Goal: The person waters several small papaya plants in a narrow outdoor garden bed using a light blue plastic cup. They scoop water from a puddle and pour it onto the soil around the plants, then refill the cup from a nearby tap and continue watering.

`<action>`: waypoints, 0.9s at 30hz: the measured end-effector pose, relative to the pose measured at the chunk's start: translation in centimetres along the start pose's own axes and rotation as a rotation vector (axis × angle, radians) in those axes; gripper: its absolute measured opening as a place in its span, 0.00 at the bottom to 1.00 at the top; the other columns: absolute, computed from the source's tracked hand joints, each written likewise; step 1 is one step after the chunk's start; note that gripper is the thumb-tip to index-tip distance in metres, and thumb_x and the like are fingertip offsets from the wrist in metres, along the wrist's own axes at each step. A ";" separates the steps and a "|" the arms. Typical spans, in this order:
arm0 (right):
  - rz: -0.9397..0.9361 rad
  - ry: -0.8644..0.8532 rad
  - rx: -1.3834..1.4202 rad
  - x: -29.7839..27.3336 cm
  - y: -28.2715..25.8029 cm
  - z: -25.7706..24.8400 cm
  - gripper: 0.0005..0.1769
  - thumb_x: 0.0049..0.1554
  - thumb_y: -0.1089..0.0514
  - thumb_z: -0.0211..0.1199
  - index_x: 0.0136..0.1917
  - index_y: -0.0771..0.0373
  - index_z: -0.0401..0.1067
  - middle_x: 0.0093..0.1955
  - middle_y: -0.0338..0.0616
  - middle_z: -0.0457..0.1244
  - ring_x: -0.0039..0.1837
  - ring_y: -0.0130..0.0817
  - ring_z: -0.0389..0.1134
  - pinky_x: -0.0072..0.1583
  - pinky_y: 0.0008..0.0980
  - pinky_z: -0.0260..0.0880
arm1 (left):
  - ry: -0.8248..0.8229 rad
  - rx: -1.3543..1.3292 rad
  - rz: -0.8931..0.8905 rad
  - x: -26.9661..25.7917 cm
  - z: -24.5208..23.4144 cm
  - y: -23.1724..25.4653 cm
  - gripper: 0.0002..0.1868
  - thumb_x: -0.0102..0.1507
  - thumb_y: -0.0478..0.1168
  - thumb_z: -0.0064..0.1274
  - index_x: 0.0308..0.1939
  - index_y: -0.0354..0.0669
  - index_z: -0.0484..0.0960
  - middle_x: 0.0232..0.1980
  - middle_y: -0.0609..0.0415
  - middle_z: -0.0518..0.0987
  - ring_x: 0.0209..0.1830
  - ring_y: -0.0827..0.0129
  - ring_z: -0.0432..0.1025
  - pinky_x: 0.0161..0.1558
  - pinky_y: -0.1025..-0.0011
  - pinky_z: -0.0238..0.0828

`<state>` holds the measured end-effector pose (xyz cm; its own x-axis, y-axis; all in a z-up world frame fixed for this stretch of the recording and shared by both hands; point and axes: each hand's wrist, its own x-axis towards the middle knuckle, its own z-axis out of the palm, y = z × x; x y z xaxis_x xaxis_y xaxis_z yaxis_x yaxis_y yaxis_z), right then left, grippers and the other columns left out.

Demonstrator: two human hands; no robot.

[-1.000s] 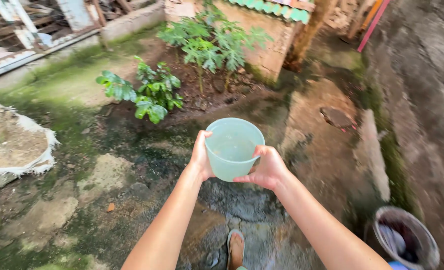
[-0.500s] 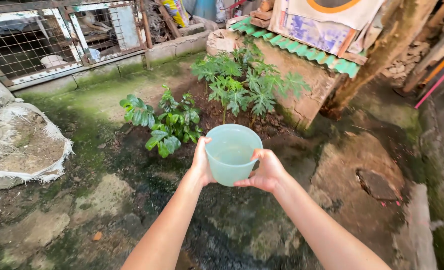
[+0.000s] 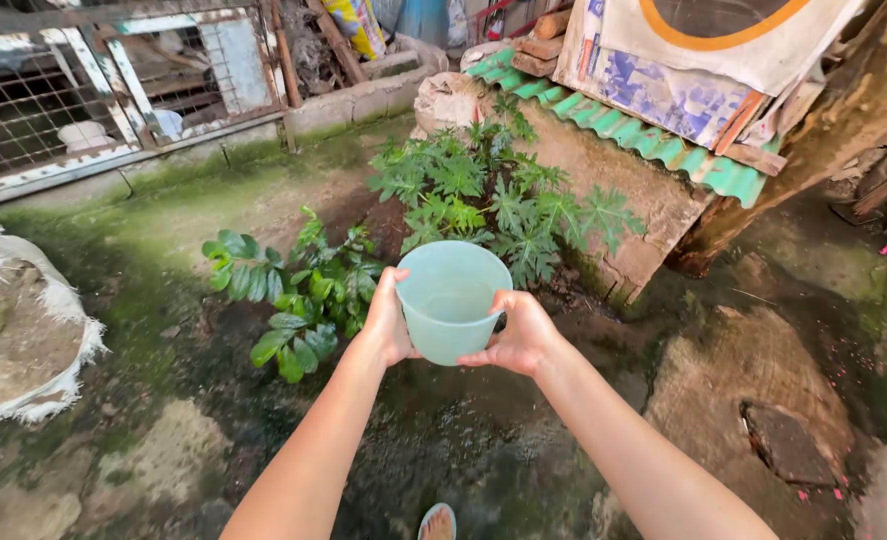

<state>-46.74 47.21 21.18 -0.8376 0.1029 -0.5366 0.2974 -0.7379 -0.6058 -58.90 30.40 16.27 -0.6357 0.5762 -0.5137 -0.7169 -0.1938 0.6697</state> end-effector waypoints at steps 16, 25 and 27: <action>0.018 -0.019 -0.003 11.7 -20.0 -2.1 0.72 0.42 0.68 0.53 0.93 0.51 0.25 0.81 0.87 0.32 0.83 0.88 0.36 0.73 0.93 0.37 | 0.044 -0.110 0.034 16.8 13.3 8.0 0.50 0.51 0.70 0.57 0.75 0.57 0.70 0.62 0.48 0.78 0.59 0.49 0.70 0.56 0.45 0.66; 0.115 -0.075 0.010 23.3 -31.7 -11.2 0.65 0.46 0.78 0.42 0.91 0.62 0.19 0.84 0.86 0.19 0.77 1.03 0.10 0.70 0.97 0.40 | 0.094 -0.101 0.107 29.1 21.6 9.2 0.45 0.49 0.69 0.59 0.66 0.53 0.79 0.53 0.49 0.81 0.52 0.51 0.73 0.53 0.49 0.69; 0.118 -0.031 0.027 24.7 -34.6 -13.4 0.63 0.50 0.79 0.40 0.90 0.61 0.14 0.84 0.84 0.09 0.76 1.02 0.06 0.69 0.99 0.41 | 0.089 -0.052 0.074 31.1 24.0 9.3 0.45 0.50 0.71 0.57 0.66 0.54 0.77 0.53 0.50 0.81 0.53 0.52 0.73 0.53 0.52 0.64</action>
